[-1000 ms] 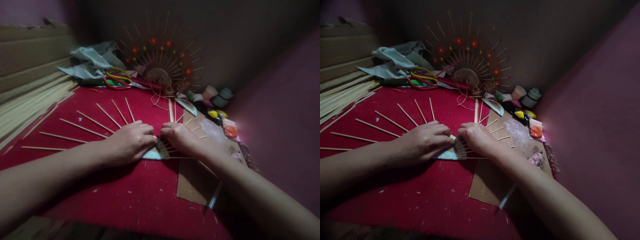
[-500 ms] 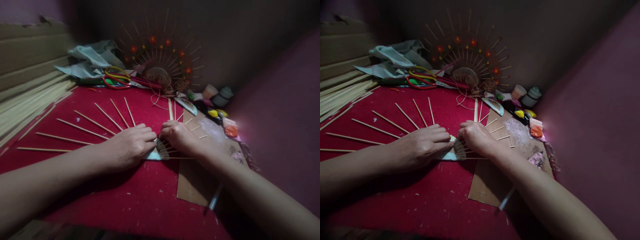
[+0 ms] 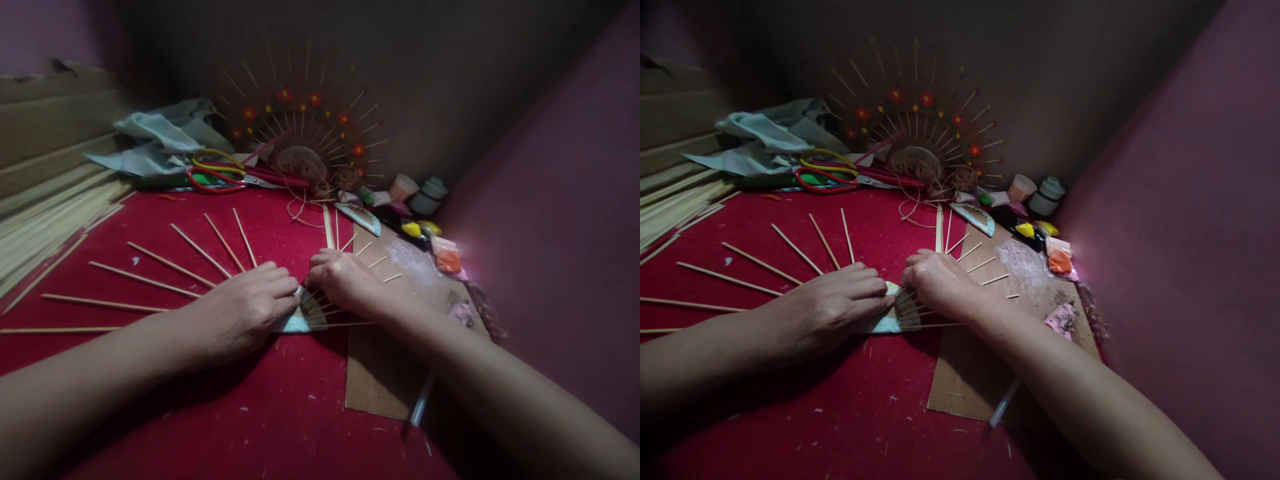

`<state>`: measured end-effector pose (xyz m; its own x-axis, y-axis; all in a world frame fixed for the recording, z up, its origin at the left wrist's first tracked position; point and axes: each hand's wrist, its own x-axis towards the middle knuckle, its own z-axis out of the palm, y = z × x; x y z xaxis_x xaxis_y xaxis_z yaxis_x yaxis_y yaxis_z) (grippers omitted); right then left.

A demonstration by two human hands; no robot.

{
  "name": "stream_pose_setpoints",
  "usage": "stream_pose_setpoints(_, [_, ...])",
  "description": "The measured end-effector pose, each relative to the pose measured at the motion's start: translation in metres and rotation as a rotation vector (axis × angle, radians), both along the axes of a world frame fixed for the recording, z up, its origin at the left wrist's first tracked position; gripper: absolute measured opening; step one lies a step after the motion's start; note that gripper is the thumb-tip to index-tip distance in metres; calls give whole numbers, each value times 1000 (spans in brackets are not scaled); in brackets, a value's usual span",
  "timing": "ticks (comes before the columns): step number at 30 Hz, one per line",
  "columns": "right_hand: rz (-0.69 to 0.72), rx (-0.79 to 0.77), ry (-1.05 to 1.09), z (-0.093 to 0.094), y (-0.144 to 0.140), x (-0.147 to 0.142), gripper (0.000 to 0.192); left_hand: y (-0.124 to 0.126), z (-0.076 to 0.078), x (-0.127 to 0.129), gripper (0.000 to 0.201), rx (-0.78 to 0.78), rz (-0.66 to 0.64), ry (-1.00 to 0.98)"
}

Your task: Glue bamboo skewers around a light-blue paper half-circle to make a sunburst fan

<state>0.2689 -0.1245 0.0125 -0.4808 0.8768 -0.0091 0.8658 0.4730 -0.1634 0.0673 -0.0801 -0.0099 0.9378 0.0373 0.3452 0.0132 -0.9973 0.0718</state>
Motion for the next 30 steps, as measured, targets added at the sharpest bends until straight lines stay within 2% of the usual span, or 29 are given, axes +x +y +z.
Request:
stream_pose_setpoints(13, [-13, -12, 46, -1, -1, 2, 25, -1, 1, 1, 30, -34, -11, -25])
stream_pose_setpoints(25, [-59, 0, 70, -1, -2, 0, 27, 0, 1, 5, 31, 83, -21, -21])
stream_pose_setpoints(30, [-71, 1, 102, -6, 0, 0, 27, 13, 4, -2, 25, -29, 77, -200])
